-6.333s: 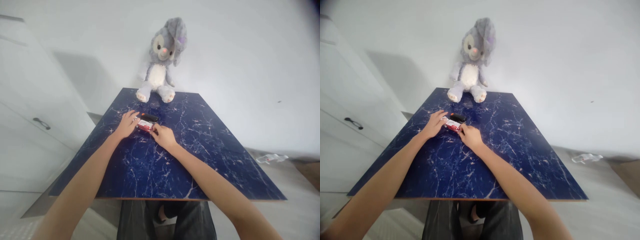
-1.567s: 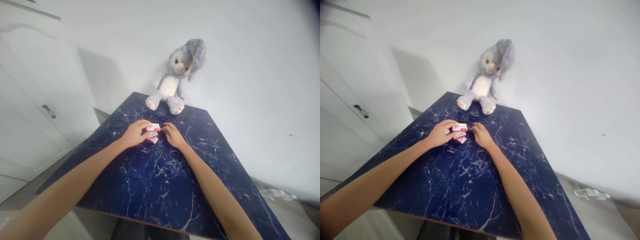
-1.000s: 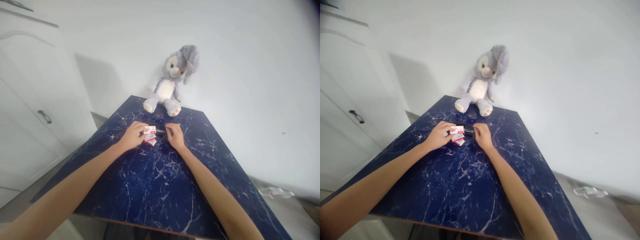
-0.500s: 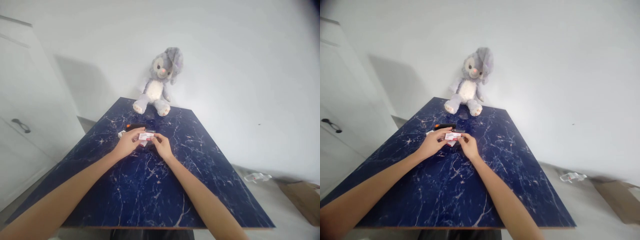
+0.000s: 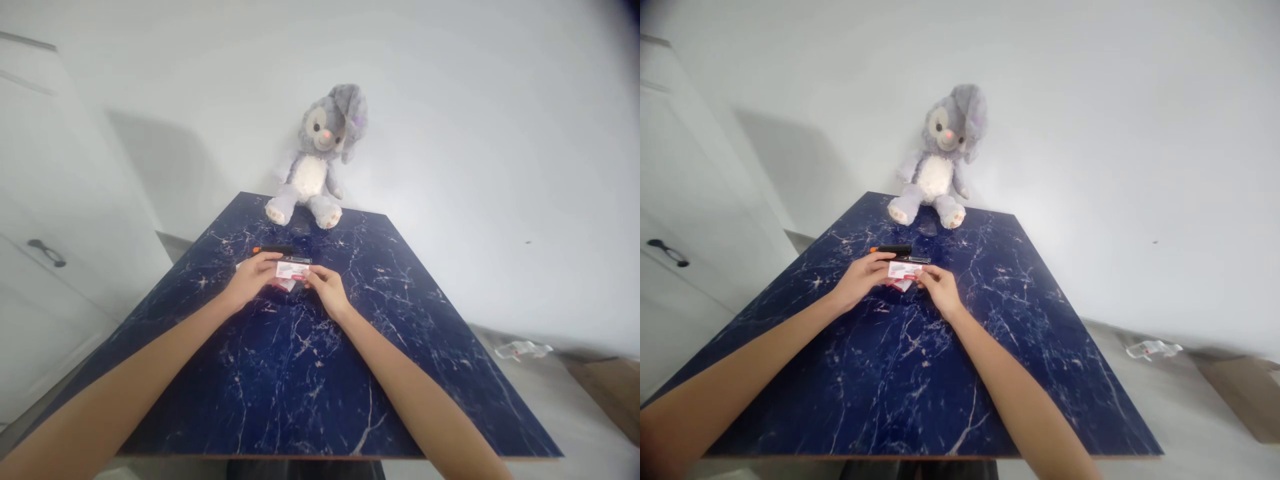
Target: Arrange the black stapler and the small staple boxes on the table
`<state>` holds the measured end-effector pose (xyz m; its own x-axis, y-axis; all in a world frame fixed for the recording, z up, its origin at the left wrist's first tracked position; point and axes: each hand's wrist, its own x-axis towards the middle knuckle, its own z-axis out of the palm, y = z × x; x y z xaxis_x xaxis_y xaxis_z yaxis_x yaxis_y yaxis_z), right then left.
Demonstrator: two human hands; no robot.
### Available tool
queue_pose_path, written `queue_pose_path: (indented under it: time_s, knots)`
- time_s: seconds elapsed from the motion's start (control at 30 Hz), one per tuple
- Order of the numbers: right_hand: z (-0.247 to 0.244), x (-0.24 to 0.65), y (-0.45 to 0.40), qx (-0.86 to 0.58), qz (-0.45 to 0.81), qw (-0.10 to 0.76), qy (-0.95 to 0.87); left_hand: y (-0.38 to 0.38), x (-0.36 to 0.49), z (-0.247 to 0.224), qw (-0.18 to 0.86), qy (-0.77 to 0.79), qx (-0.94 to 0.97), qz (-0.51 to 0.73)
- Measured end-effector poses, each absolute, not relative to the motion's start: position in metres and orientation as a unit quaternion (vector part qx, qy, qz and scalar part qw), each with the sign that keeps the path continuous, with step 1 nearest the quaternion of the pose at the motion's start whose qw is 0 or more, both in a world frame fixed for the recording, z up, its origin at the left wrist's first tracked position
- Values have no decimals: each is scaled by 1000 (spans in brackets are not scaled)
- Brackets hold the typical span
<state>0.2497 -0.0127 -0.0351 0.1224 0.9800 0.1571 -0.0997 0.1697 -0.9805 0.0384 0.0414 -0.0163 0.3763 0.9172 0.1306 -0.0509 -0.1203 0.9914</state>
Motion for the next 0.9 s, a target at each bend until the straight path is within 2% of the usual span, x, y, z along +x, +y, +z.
queue_pose_path:
  time_s: [0.2,0.4,0.63,0.9]
  knots:
    - [-41,252,-8,-441,477,602,-464,38,43,-10,601,351,561,448]
    - [-37,251,-8,-440,483,611,-447,42,40,-16,532,375,615,446]
    - [-37,252,-7,-446,466,634,-426,48,33,-9,550,380,554,496]
    - [-38,254,-10,-539,274,670,-430,46,34,-4,509,413,531,536]
